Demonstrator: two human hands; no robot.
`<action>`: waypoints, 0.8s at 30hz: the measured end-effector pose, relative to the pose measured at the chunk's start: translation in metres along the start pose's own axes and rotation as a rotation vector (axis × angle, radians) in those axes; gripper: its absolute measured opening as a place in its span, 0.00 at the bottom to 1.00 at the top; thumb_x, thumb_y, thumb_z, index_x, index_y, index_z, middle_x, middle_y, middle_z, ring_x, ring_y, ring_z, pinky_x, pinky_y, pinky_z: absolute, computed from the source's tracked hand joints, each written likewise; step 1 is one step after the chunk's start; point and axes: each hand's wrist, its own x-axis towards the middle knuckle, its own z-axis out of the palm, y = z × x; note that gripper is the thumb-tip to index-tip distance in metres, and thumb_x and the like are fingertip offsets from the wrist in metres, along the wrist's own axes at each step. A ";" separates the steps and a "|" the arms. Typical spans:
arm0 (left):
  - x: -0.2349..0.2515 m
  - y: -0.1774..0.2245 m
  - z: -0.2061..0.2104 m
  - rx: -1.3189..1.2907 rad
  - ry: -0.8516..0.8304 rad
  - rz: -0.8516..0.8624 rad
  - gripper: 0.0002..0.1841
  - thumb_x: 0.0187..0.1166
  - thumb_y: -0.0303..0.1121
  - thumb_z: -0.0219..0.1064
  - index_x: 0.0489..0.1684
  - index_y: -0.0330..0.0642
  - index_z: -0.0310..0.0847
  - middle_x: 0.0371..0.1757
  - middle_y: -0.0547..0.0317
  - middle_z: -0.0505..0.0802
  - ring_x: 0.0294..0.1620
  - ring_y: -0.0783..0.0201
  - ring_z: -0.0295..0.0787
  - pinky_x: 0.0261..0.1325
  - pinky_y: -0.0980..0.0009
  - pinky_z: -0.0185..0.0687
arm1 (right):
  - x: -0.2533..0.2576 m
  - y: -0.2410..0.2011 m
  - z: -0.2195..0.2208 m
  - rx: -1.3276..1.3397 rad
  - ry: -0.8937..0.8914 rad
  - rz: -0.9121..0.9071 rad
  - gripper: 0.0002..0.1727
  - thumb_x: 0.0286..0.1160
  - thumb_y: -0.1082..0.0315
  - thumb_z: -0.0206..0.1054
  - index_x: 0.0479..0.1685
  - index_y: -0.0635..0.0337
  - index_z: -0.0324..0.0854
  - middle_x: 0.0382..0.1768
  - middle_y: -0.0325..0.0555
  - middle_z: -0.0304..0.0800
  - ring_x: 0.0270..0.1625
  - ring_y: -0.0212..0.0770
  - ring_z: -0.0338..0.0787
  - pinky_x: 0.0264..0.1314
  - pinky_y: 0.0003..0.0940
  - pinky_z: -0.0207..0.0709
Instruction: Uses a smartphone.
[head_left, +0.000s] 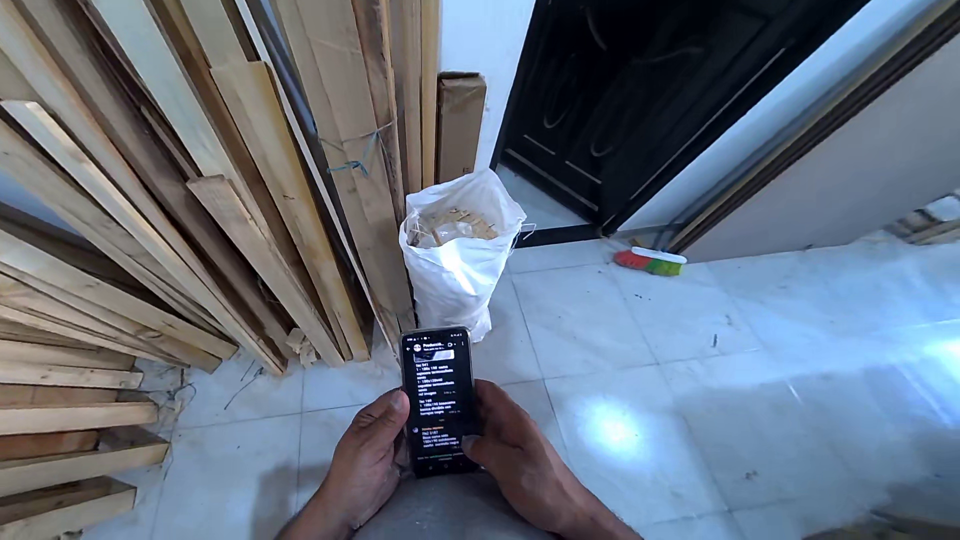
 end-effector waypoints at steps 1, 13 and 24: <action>0.000 0.000 -0.001 0.001 0.015 0.007 0.21 0.92 0.41 0.55 0.66 0.29 0.79 0.60 0.37 0.91 0.62 0.49 0.91 0.69 0.49 0.86 | 0.000 0.000 0.000 -0.018 -0.006 0.023 0.29 0.72 0.78 0.59 0.77 0.68 0.65 0.62 0.50 0.90 0.64 0.43 0.92 0.66 0.43 0.89; 0.001 0.000 0.003 -0.010 0.192 0.111 0.18 0.92 0.36 0.54 0.61 0.27 0.81 0.56 0.35 0.92 0.56 0.49 0.94 0.63 0.50 0.90 | 0.006 -0.003 0.000 -0.115 -0.095 0.127 0.41 0.65 0.80 0.62 0.87 0.63 0.56 0.64 0.45 0.90 0.63 0.39 0.93 0.66 0.40 0.90; 0.001 0.006 -0.005 0.037 0.037 0.054 0.20 0.92 0.32 0.52 0.73 0.28 0.75 0.63 0.37 0.90 0.61 0.51 0.91 0.68 0.53 0.87 | 0.006 0.000 -0.003 0.000 -0.060 0.082 0.38 0.64 0.83 0.61 0.82 0.67 0.60 0.62 0.49 0.91 0.63 0.45 0.93 0.65 0.44 0.90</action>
